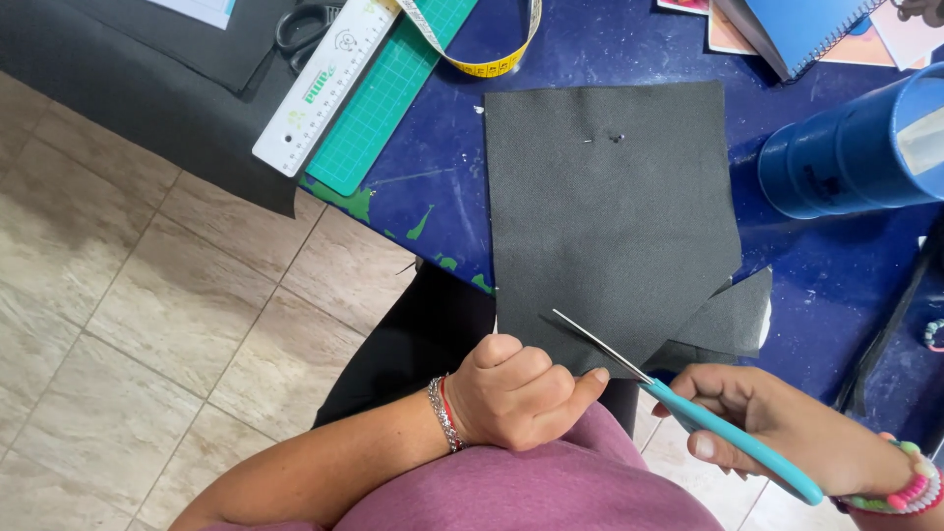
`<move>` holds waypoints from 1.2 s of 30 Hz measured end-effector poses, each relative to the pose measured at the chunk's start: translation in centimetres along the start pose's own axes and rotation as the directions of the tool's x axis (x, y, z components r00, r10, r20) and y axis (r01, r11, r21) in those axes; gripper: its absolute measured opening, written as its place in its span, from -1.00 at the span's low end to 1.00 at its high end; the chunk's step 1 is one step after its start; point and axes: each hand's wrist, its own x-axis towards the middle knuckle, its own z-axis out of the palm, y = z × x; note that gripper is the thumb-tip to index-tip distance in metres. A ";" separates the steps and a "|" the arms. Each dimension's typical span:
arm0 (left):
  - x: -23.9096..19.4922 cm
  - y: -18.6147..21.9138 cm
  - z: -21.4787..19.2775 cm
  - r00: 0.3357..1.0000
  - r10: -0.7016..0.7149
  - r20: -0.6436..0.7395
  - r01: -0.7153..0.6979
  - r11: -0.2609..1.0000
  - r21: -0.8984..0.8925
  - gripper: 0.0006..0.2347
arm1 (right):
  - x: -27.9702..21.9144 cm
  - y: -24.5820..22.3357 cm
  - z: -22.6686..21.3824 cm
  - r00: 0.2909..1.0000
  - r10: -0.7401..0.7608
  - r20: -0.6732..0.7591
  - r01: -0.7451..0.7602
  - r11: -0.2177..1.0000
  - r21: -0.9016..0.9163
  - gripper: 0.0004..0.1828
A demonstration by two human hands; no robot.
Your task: Measuring, marking, and cutting a piece of black material on a workspace
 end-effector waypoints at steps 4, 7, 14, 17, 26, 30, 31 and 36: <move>-0.1 0.0 0.2 1.000 0.001 -0.015 -0.001 1.000 -0.017 -0.90 | -0.1 -0.1 0.1 0.999 0.017 -0.045 -0.019 0.999 -0.033 -0.67; -0.1 0.0 0.2 1.000 0.000 -0.017 0.000 1.000 -0.008 -0.91 | -0.1 0.1 0.1 0.997 0.036 -0.063 -0.037 0.999 -0.011 -0.71; -0.3 0.0 0.2 1.000 0.009 -0.008 -0.009 0.999 -0.033 -0.88 | -0.2 0.4 -0.6 0.996 0.065 -0.066 -0.067 0.997 -0.024 -0.71; -0.3 0.0 0.1 1.000 0.011 -0.004 -0.011 0.999 -0.034 -0.89 | 0.1 0.4 -0.9 0.993 0.102 -0.067 -0.103 0.995 -0.008 -0.70; -0.2 0.0 0.1 1.000 -0.003 -0.008 0.002 1.000 -0.027 -0.88 | 1.3 -1.2 -0.5 0.995 0.083 -0.047 -0.085 0.995 -0.049 -0.71; -0.4 0.0 0.3 1.000 -0.003 -0.016 0.003 0.999 -0.036 -0.86 | 1.5 -1.4 -0.1 0.999 0.021 -0.044 -0.024 0.997 -0.069 -0.67; -0.4 0.0 0.3 1.000 -0.006 -0.016 0.005 0.999 -0.037 -0.86 | 1.5 -1.6 0.0 0.999 0.024 -0.043 -0.027 0.997 -0.069 -0.67; -0.3 -0.1 0.5 0.999 -0.012 -0.047 0.010 0.999 -0.053 -0.88 | 1.3 -1.4 0.0 0.996 0.027 -0.088 -0.038 0.992 -0.120 -0.69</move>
